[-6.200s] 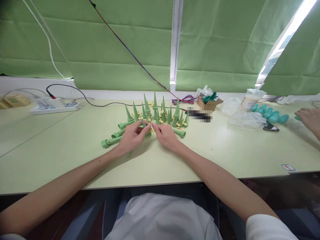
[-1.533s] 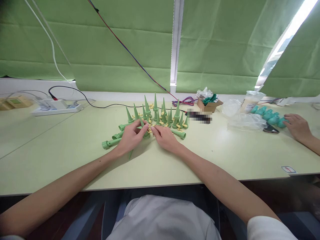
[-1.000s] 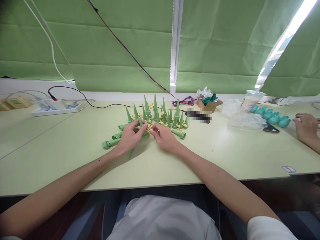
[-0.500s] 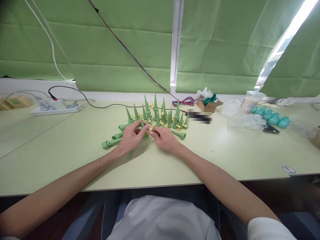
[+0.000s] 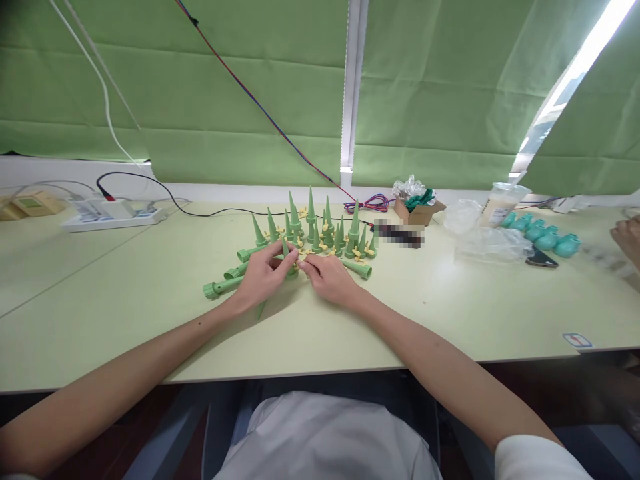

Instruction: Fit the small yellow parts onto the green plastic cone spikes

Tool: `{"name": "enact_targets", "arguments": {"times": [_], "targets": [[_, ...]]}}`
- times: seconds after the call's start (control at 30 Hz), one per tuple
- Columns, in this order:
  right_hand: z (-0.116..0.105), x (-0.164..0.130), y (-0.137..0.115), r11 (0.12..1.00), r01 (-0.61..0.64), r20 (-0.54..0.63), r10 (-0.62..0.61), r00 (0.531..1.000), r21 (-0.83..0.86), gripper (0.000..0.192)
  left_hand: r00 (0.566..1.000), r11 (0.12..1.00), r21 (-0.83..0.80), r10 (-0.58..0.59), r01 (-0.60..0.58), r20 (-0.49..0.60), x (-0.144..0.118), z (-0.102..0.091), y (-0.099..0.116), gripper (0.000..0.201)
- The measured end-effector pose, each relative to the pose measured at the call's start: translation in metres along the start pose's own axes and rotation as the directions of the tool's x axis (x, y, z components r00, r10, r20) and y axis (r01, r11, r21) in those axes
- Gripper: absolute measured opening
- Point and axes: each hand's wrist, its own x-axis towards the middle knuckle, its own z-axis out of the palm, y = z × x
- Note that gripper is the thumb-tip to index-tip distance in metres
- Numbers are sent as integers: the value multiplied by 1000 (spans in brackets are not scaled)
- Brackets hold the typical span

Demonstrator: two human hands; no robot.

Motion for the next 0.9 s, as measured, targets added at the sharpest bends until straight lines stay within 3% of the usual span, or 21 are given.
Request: {"name": "enact_targets", "arguments": {"times": [0.37, 0.67, 0.9], "targets": [[0, 1, 0, 1000, -18, -1, 18, 1000, 0, 36, 1000, 998, 63, 7, -7, 2, 0, -2, 0, 28], [1, 1, -3, 996, -80, -58, 82, 995, 37, 44, 996, 994, 102, -36, 28, 77, 10, -12, 4, 33], [8, 0, -5, 996, -77, -19, 78, 997, 53, 48, 992, 998, 59, -17, 25, -125, 31, -42, 6, 31]]}}
